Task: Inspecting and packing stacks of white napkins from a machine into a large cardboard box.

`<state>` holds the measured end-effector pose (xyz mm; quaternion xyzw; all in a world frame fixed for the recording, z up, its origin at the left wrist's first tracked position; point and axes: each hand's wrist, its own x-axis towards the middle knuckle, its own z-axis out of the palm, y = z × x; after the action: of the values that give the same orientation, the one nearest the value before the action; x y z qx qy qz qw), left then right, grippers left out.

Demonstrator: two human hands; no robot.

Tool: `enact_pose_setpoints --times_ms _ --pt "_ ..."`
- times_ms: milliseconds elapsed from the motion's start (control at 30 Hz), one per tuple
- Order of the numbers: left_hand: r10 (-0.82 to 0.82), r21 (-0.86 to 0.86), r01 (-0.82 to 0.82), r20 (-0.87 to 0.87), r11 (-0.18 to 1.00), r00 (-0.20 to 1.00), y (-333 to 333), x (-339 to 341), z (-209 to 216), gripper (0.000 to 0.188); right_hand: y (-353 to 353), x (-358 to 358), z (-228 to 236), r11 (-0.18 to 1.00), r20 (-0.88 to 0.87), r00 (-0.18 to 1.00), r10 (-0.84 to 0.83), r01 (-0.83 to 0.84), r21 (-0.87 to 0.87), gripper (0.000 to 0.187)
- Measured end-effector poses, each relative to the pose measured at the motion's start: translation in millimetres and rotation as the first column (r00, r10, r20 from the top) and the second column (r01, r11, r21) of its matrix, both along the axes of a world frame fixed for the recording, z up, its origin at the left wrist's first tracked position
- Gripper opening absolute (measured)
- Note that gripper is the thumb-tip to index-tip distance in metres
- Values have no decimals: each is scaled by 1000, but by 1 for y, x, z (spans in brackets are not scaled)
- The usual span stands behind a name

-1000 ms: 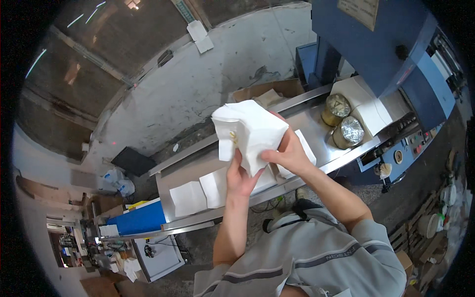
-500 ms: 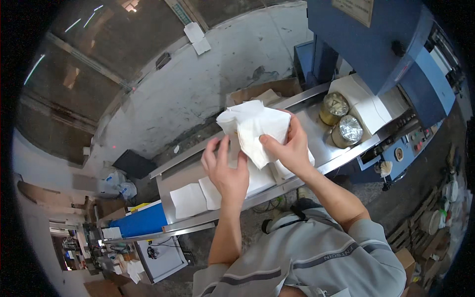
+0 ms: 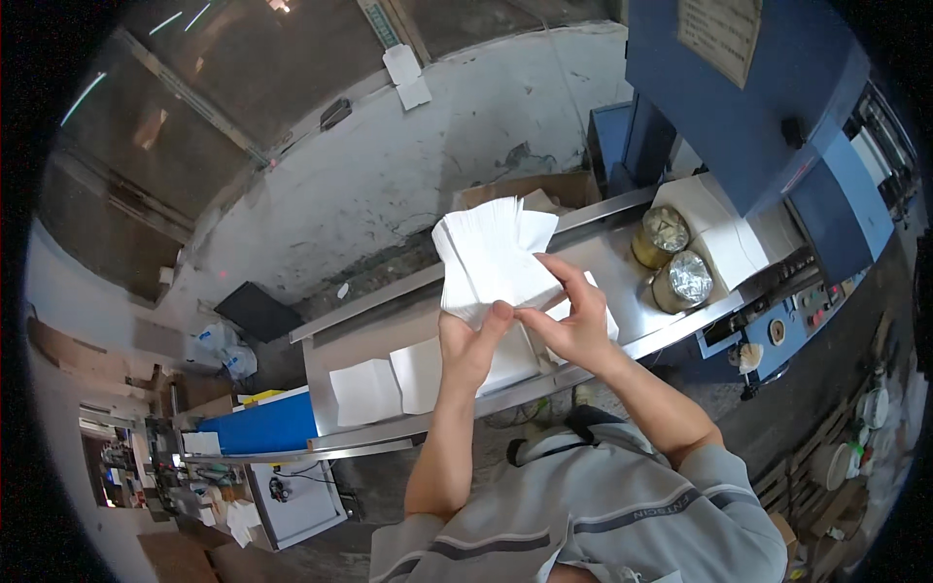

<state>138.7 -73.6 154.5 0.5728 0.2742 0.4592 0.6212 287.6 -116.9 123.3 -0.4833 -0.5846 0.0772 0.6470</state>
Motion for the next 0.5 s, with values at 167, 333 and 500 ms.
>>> enact_pose_setpoints --times_ms 167,333,500 --pt "40 31 -41 28 999 999 0 2 1 61 -2 5 -3 989 -146 986 78 -95 -113 60" --pt "81 -72 -75 81 995 993 0 3 1 43 0 9 -3 988 -261 963 60 -95 -125 58" --pt "141 120 -131 -78 984 987 0 9 5 32 1 13 -4 983 -388 917 89 -144 -115 59"
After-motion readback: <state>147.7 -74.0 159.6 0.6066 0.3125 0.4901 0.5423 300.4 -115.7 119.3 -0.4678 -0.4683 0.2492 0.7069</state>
